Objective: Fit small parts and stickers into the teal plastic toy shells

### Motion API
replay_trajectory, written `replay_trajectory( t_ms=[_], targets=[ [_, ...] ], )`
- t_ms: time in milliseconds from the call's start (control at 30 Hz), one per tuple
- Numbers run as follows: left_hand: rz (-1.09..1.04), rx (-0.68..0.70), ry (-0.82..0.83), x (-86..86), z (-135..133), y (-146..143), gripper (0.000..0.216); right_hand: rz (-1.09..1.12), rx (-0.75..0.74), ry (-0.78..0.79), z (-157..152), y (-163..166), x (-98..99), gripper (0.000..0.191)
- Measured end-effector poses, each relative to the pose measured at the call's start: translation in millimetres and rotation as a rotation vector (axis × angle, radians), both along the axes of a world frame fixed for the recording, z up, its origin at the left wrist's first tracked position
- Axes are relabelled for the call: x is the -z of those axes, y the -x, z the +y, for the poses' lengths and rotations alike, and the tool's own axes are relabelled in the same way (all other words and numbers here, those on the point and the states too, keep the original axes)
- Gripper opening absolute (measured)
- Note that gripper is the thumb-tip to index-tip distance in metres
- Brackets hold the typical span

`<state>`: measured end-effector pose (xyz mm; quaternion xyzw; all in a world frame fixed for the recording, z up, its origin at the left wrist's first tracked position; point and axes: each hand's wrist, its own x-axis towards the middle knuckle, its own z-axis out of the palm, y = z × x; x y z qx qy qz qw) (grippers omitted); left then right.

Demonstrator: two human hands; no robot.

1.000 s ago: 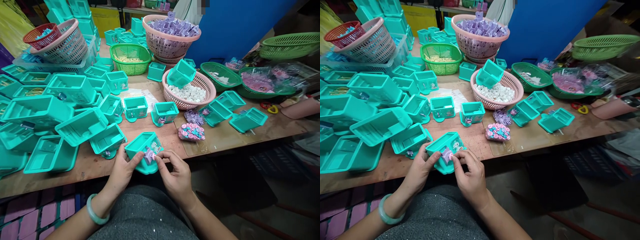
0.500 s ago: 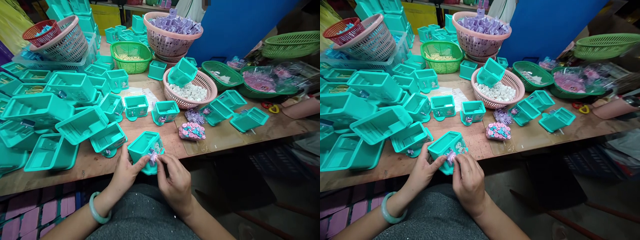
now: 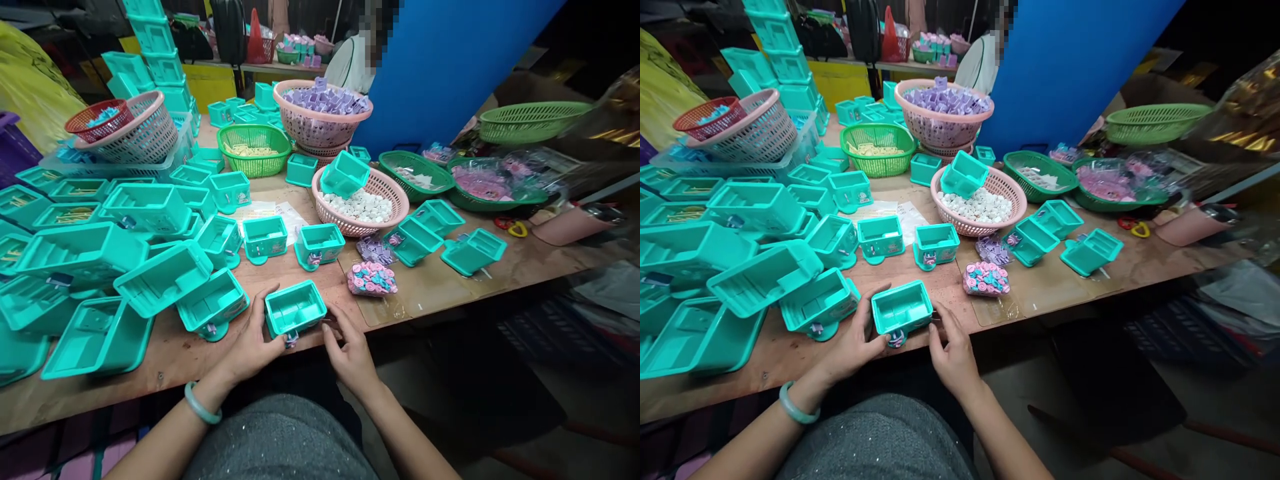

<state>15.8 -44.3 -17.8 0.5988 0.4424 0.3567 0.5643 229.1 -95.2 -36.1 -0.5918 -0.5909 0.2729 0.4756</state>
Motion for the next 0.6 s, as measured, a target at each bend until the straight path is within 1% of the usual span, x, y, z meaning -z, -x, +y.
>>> replay_trajectory(
  t_ms=[67,167,233,333,400,500,533,600],
  targets=[
    [-0.045,-0.038,0.018,-1.4,3.3,-1.2,0.081,0.052,-0.019,0.021,1.8,3.3,0.7,0.035],
    [-0.135,-0.122,0.106,-9.9,7.0,-1.8,0.084,0.184,-0.013,0.027,4.2,4.7,-6.5,0.032],
    [-0.195,-0.183,0.224,-17.7,8.8,-2.2,0.081,0.251,-0.006,0.013,6.1,3.0,-14.2,0.03],
    [-0.309,-0.268,0.471,-26.3,10.0,-4.4,0.07,0.284,0.007,-0.017,9.6,0.0,-26.0,0.026],
    [-0.37,-0.318,0.562,-27.7,9.1,-6.8,0.066,0.263,0.01,-0.047,12.5,-0.6,-32.0,0.025],
    [-0.399,-0.356,0.529,-24.9,6.3,-9.7,0.066,0.171,0.008,-0.123,17.6,-0.1,-34.8,0.023],
    [-0.391,-0.343,0.487,-23.0,5.6,-10.1,0.068,0.139,0.013,-0.147,19.2,0.1,-33.9,0.023],
    [-0.345,-0.264,0.357,-17.5,5.4,-10.1,0.077,0.095,0.039,-0.172,21.1,0.4,-29.3,0.023]
  ],
)
